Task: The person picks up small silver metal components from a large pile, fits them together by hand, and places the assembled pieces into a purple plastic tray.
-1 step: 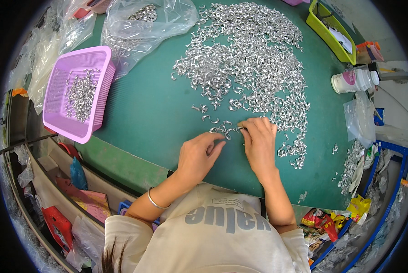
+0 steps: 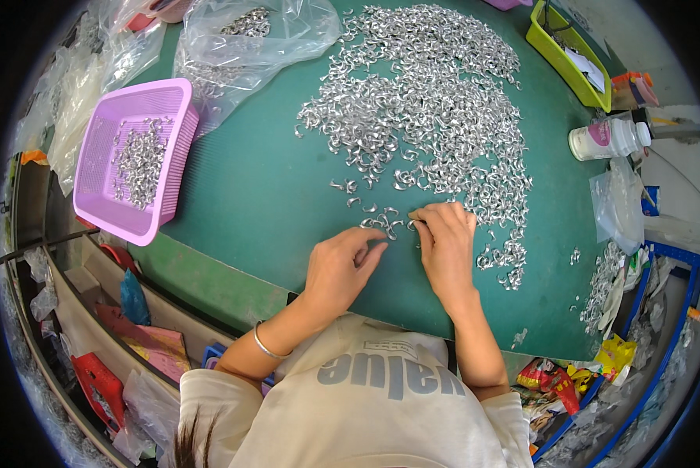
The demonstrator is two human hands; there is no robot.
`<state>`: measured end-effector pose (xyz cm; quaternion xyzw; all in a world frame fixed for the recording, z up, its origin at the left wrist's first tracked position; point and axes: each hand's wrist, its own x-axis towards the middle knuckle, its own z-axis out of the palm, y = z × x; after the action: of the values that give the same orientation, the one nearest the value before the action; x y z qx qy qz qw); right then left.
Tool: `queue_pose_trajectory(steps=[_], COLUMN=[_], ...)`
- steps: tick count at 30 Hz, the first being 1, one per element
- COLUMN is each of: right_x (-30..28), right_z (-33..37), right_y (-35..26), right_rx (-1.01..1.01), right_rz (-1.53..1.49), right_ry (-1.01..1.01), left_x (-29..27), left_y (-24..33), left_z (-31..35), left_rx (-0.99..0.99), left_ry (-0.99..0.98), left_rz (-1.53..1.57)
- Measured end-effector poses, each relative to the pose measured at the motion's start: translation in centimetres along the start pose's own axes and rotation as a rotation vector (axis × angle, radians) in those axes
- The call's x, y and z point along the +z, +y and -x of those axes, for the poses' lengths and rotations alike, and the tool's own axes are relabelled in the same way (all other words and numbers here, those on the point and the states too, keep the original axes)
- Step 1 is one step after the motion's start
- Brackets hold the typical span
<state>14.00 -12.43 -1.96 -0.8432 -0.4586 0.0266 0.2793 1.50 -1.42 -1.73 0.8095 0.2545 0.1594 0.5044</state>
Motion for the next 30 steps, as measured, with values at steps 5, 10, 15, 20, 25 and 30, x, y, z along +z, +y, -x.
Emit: queue_pose_trajectory(steps=[5, 10, 15, 20, 25, 30], right_x=[-0.8, -2.1, -4.1, -4.8, -5.3, -5.3], right_z=[0.4, 1.5, 1.4, 2.0, 2.2, 2.4], right_y=[-0.6, -1.8, -3.6, -3.9, -4.4, -4.9], right_rx=[0.138, 0.463, 0.571, 0.448, 0.481, 0.432], right_rz=[-0.298, -0.9, -1.202, -1.345, -1.462, -1.408], right_ry=[0.088, -0.083, -0.126, -0.132, -0.122, -0.051], left_x=[-0.1, -0.7, -1.0, -1.8, -2.0, -2.2], left_y=[0.3, 2.5, 2.9, 3.9, 4.2, 4.3], left_z=[0.0, -0.5, -0.4, -0.2, 0.2, 0.4], left_rx=[-0.072, -0.032, 0.059, 0.017, 0.052, 0.057], left_ry=[-0.017, -0.043, 0.0, -0.027, -0.04, -0.065], left_rz=[0.172, 0.387, 0.391, 0.469, 0.526, 0.542])
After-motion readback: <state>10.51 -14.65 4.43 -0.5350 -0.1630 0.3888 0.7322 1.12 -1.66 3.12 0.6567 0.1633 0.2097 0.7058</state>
